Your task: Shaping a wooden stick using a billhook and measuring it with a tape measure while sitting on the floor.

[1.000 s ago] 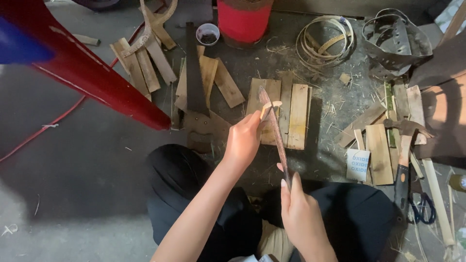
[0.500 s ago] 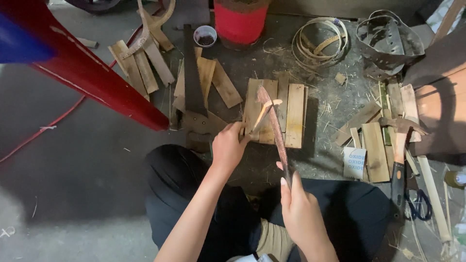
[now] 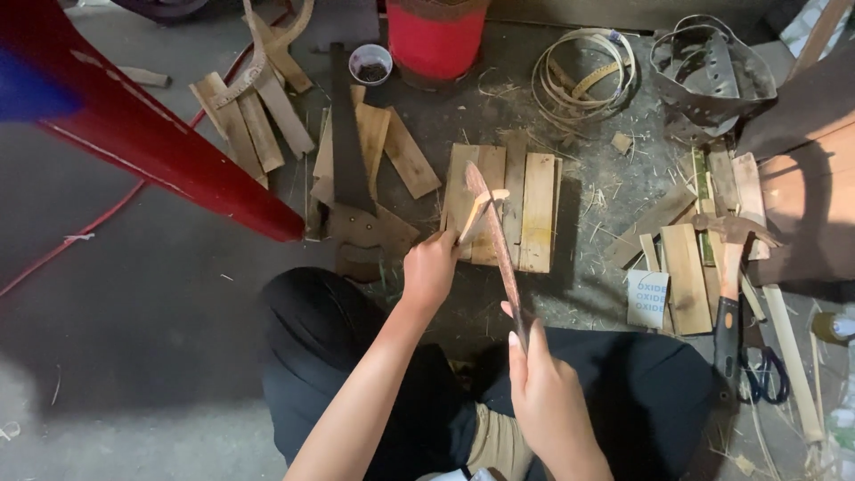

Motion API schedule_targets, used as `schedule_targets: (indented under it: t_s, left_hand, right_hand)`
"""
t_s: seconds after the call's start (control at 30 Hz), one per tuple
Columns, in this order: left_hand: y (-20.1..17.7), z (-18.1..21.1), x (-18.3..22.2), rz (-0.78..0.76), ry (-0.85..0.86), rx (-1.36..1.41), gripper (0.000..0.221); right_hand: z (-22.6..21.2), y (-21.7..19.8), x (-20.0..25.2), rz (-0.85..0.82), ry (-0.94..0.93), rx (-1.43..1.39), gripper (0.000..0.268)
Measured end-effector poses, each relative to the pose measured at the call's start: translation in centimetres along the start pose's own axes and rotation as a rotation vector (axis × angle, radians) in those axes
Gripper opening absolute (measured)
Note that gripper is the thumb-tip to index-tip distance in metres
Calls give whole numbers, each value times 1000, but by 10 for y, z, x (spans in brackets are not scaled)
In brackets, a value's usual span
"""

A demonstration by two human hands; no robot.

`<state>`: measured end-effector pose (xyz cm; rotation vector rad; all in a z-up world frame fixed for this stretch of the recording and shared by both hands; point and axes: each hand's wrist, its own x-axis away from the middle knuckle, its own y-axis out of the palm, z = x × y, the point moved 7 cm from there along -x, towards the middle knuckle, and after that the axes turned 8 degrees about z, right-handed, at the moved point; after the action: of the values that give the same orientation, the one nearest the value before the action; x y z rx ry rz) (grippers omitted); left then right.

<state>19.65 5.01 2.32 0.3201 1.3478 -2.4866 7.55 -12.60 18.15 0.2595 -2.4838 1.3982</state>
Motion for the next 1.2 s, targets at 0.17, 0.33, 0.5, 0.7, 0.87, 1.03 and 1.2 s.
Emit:
schedule_targets:
  t_s: [0.17, 0.33, 0.5, 0.7, 0.87, 1.03, 1.2]
  left_hand:
    - [-1, -2, 2, -38, -52, 26, 11]
    - [-35, 6, -13, -196, -86, -45, 15]
    - [-160, 41, -81, 116, -28, 121, 35]
    - [-210, 118, -157, -93, 266, 442, 64]
    - [-194, 151, -185, -278, 304, 548, 73]
    - [-157, 164, -200, -357, 365, 428, 85]
    - [-164, 169, -215, -353, 329, 510, 96]
  right_hand:
    - [17, 20, -1, 42, -29, 36, 51]
    - [14, 19, 0, 117, -72, 40, 49]
    - [14, 16, -2, 75, -55, 97, 42]
    - [10, 9, -1, 95, -77, 127, 40]
    - [9, 12, -3, 74, -70, 149, 37]
    - [22, 23, -5, 30, -19, 187, 39]
    - [23, 23, -6, 163, -110, 199, 39]
